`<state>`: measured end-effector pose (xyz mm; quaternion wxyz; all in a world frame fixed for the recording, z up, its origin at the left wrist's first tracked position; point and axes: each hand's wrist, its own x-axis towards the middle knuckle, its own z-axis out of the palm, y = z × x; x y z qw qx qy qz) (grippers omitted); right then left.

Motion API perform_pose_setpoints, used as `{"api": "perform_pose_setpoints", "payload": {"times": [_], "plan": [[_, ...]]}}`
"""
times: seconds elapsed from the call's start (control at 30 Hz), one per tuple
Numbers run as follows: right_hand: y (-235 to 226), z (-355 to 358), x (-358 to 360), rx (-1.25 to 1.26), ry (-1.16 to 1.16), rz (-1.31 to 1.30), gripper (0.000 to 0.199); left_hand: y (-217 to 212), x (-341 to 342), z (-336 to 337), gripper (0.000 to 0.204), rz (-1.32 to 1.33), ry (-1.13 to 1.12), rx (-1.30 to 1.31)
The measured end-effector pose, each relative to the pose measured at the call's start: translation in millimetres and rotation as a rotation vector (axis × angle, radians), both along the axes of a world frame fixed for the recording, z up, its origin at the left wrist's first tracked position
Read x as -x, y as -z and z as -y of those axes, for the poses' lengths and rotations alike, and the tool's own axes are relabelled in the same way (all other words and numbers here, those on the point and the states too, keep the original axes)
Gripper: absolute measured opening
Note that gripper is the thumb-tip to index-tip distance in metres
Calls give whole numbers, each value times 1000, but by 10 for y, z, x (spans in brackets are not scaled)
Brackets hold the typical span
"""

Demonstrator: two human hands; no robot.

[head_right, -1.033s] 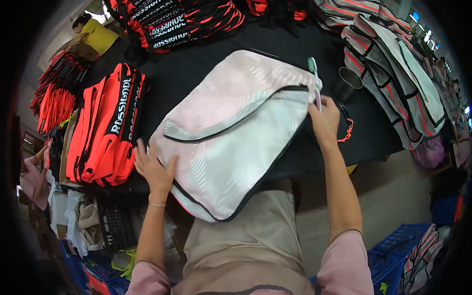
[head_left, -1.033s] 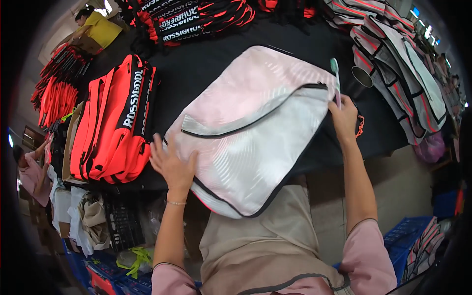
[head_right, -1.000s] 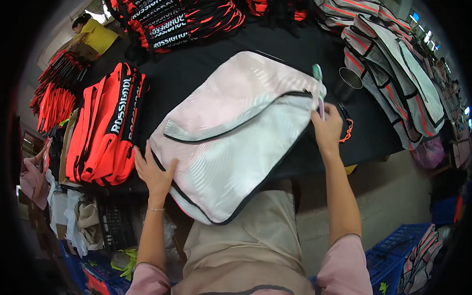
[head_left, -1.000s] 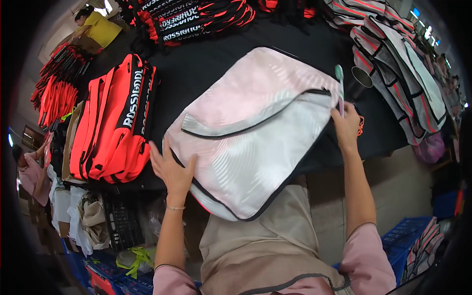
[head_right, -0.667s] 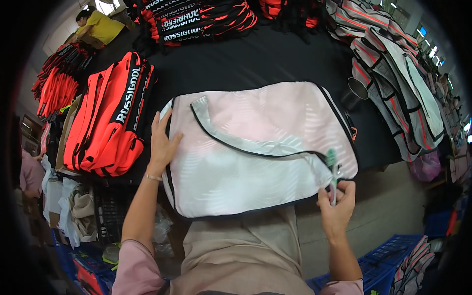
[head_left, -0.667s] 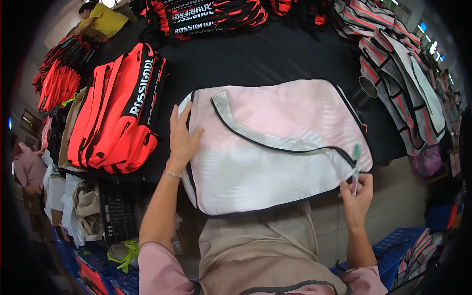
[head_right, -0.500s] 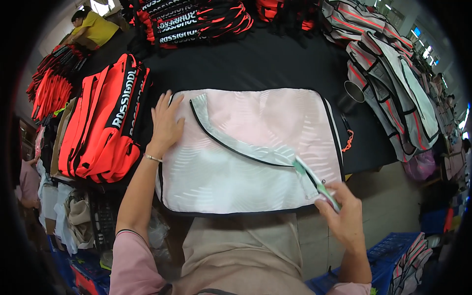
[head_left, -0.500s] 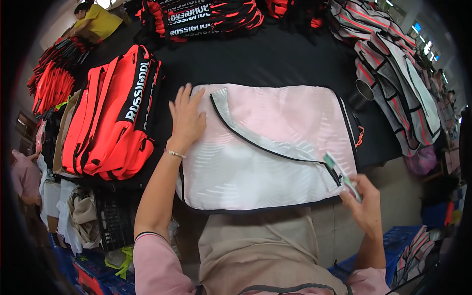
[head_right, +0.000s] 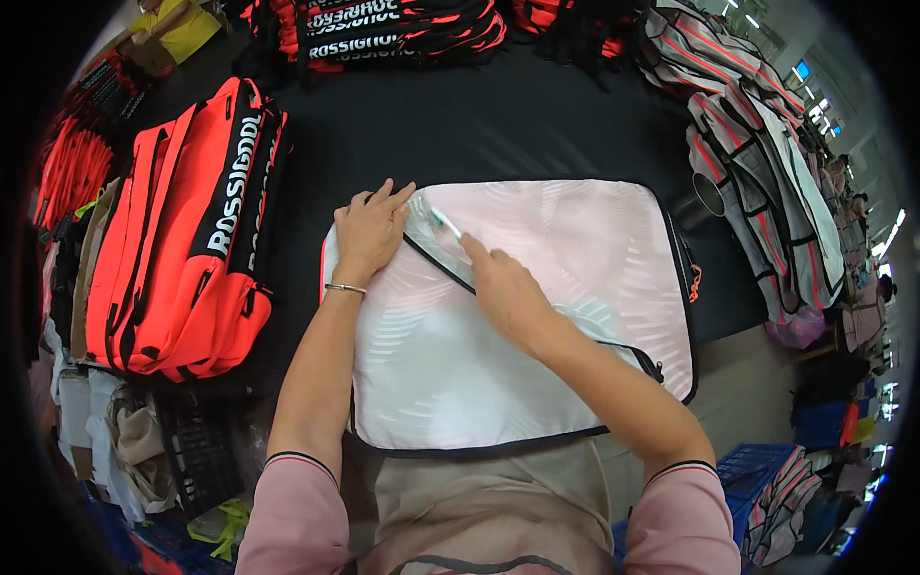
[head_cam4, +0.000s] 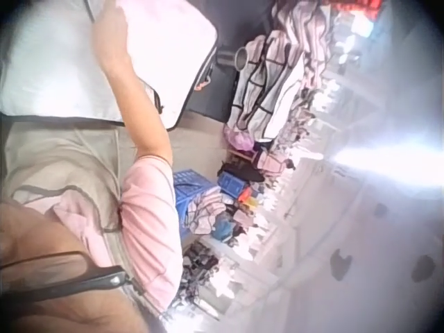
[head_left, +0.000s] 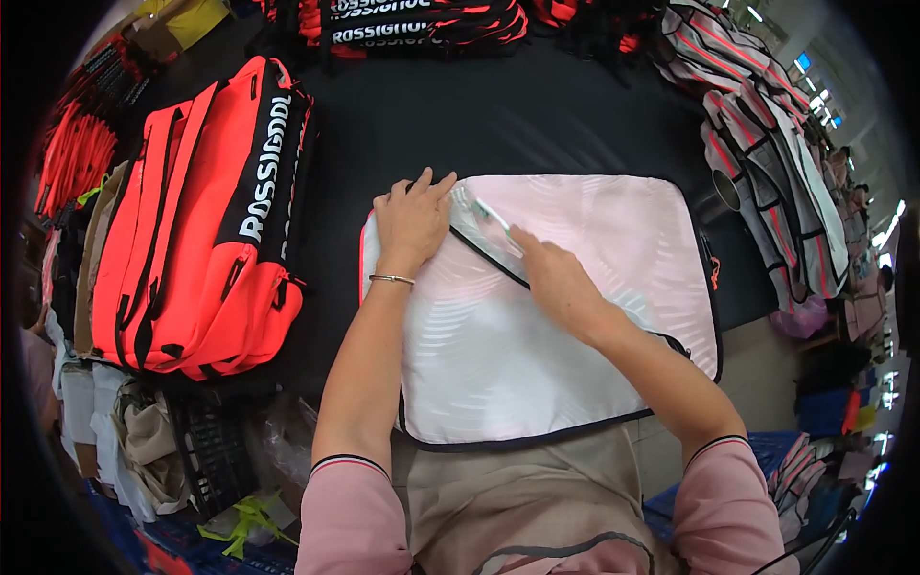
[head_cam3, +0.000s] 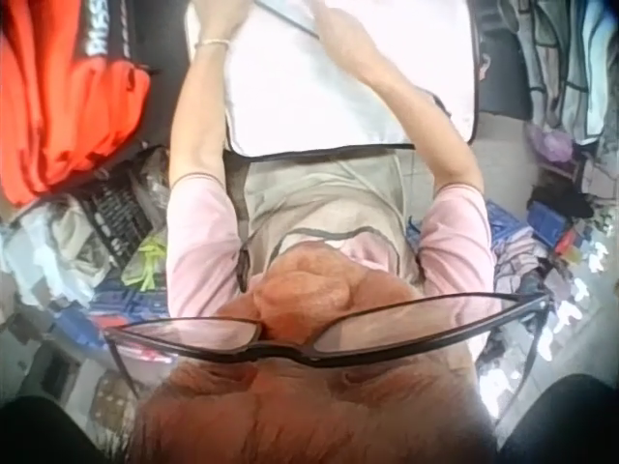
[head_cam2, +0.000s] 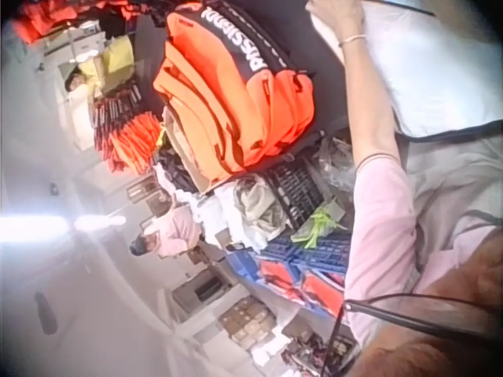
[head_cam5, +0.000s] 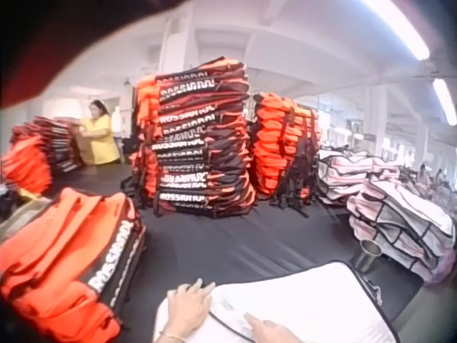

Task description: Inspecting and cleaning bags by trimming loose threads with clippers and brushing surfaces with a toothbrush before packing them.

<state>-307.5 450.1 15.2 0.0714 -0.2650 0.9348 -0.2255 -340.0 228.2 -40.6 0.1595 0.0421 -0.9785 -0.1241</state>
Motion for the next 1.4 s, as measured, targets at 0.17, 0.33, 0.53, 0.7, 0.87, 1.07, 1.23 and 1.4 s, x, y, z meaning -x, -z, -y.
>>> {"api": "perform_pose_setpoints", "payload": {"times": [0.17, 0.33, 0.53, 0.7, 0.87, 1.07, 1.23, 1.4], "plan": [[-6, 159, -227, -252, 4, -36, 58, 17, 11, 8, 38, -17, 4, -38], [161, 475, 72, -91, 6, -199, 53, -20, 20, -35, 37, -45, 21, -48], [69, 374, -174, -164, 58, -62, 52, 53, -10, 18, 36, -19, -16, -50], [170, 599, 82, -95, 3, -151, 50, 19, 1, -35, 35, -83, 8, -53], [75, 314, -46, -82, -21, -108, 50, 28, 6, -16, 36, -67, 4, -82], [-213, -341, -347, -181, -137, 44, 51, -43, -46, -13, 36, -269, -50, -53], [41, -337, -61, -29, -108, -111, 39, -203, -366, -90, 31, -238, 608, -128], [142, -289, 67, -14, -243, -129, 49, -127, -617, -29, 24, -127, 571, -294]]}}
